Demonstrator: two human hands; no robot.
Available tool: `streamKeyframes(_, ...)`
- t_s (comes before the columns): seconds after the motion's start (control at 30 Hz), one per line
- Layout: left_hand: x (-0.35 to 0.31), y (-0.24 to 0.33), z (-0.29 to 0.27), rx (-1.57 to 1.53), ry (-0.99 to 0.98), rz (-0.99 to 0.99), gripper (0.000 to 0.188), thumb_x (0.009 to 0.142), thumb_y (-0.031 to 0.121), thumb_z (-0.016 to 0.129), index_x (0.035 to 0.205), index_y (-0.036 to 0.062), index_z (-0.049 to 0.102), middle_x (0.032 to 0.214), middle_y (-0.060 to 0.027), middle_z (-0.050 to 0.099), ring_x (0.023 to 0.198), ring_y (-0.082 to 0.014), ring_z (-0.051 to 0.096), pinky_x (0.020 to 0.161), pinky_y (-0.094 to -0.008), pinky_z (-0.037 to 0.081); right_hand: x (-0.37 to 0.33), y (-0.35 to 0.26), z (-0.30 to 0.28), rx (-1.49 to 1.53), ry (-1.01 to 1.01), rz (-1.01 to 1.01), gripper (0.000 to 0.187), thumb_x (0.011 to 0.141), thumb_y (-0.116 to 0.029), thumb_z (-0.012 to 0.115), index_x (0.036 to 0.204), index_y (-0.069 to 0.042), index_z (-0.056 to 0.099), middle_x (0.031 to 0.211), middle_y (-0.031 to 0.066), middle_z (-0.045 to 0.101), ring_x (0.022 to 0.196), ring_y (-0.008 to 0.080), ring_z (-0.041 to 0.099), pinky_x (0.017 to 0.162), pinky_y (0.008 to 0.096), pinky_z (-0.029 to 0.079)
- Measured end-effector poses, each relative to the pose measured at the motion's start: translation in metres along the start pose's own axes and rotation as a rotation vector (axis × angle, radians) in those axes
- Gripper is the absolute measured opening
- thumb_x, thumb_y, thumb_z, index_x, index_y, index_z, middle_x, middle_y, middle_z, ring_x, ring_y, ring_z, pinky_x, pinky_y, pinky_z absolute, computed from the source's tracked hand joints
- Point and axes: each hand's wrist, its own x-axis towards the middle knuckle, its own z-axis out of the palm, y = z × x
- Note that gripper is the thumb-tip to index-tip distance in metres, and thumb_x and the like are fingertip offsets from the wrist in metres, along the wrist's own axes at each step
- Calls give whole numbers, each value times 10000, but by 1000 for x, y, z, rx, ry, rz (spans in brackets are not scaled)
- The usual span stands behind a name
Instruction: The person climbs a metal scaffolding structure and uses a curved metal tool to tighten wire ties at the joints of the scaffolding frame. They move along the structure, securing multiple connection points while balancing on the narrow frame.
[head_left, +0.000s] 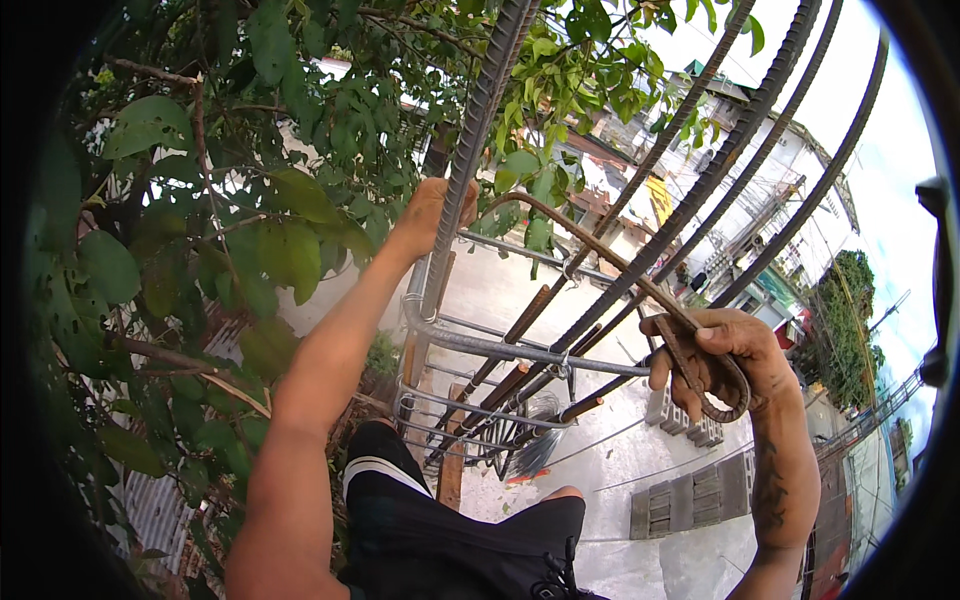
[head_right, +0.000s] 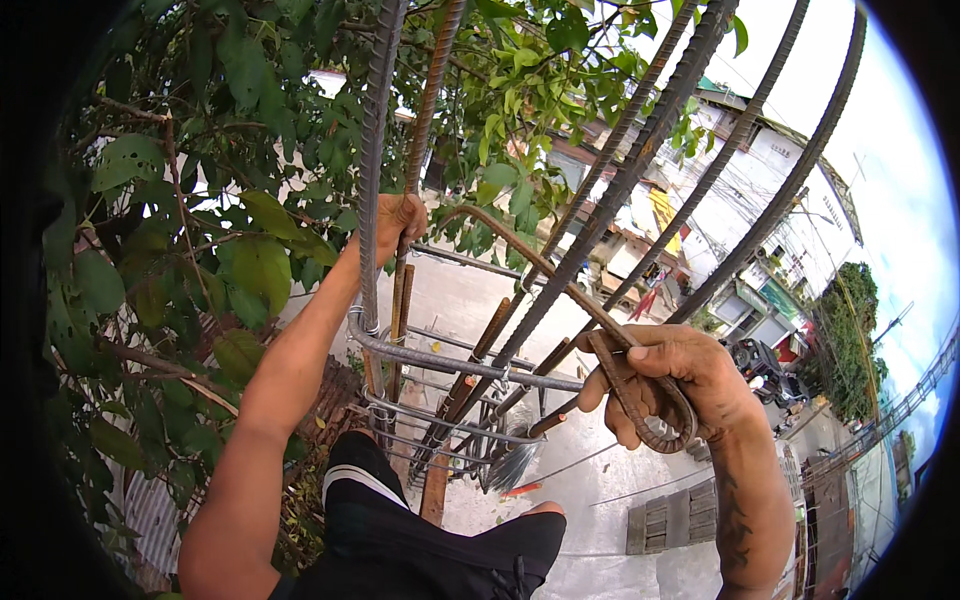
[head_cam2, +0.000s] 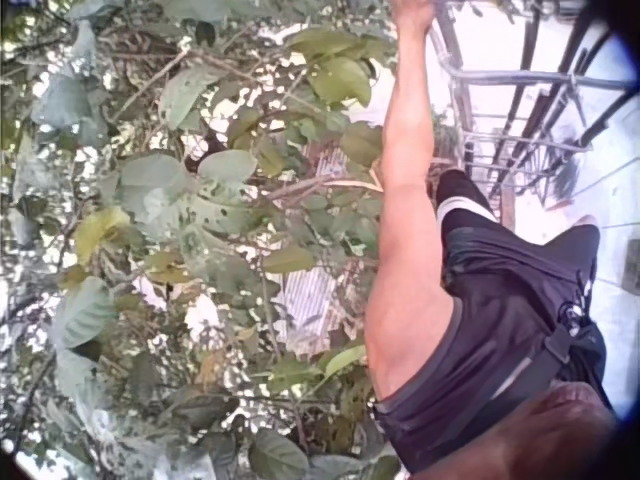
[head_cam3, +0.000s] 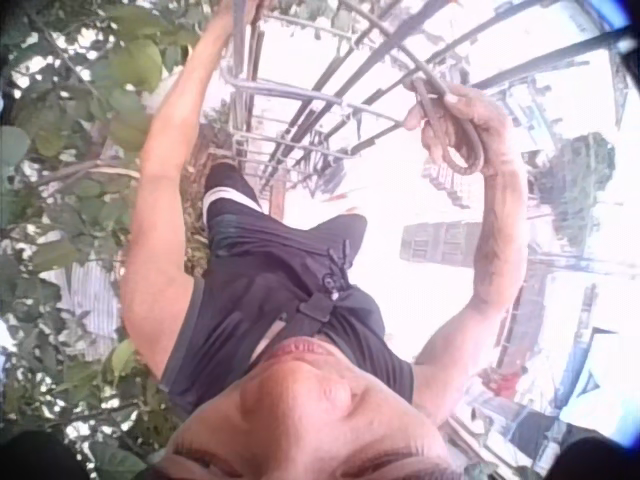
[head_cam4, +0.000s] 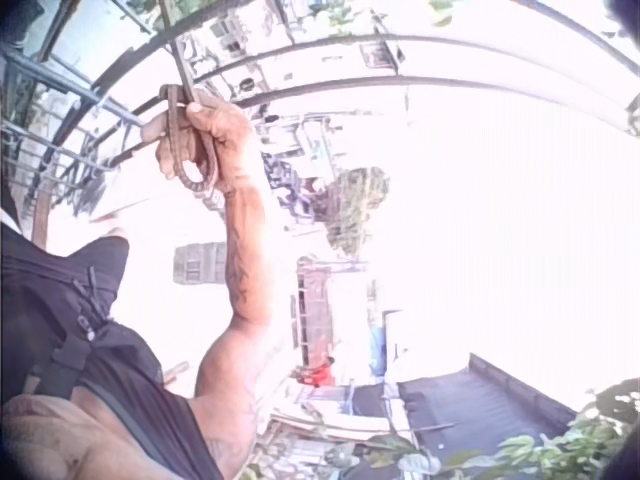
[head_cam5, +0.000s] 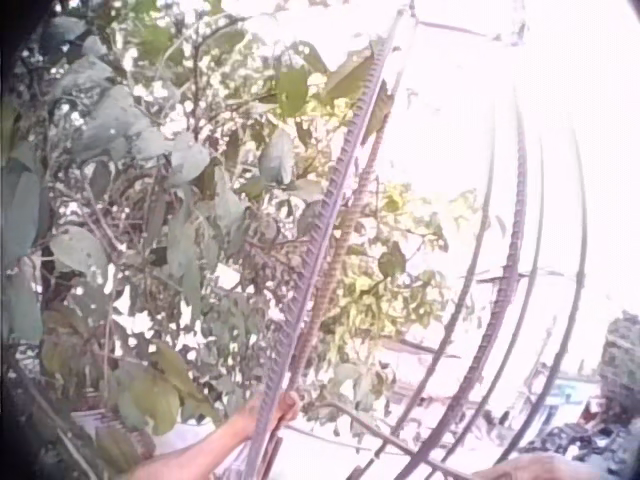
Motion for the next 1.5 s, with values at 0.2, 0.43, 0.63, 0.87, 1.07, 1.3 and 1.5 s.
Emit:
streamKeyframes(0.2,2,-2,1,-70,3,-14,216,882,166,548,705,51,505,577,38,398,531,-61,361,493,-228,293,8,-28,5,-174,14,48,399,889,-135,422,1171,146,408,888,317,604,560,315,634,465,345,529)
streamKeyframes(0.43,2,-9,-5,7,3,-22,279,900,270,572,752,34,559,592,44,480,511,-38,407,468,-208,330,14,-57,13,-327,20,136,395,867,-125,438,1144,156,418,854,295,615,544,318,640,466,338,537)
streamKeyframes(0.63,3,-11,-5,-35,-9,2,257,899,255,577,762,38,567,599,41,492,516,-43,417,473,-210,344,29,-99,25,-665,74,244,331,841,-73,443,1109,113,495,742,221,648,486,264,634,386,277,491)
streamKeyframes(0.87,3,-7,-5,-107,-43,0,172,899,188,531,805,47,560,622,24,447,559,-77,421,527,-225,345,62,-145,43,-1303,-15,270,359,818,-122,537,1138,40,532,676,166,643,452,203,607,366,245,432)
streamKeyframes(1.07,2,-1,-4,-24,-50,80,249,911,252,546,774,47,508,616,16,447,542,-88,412,515,-224,338,35,-93,33,-1264,58,360,544,738,2,627,1247,7,434,726,134,634,533,178,616,498,311,495)
streamKeyframes(1.3,-1,13,6,100,-44,116,478,876,486,513,659,66,444,625,-5,419,577,-102,388,539,-234,305,10,-16,31,-1542,263,13,463,741,-37,614,1181,-13,472,675,183,613,629,348,617,593,434,462)
streamKeyframes(1.5,4,2,-7,261,-70,186,457,948,437,406,647,101,338,698,-11,349,680,-133,347,654,-270,285,-7,65,18,-1621,387,-239,506,716,-65,568,1194,-29,404,686,138,616,586,345,625,492,433,496)
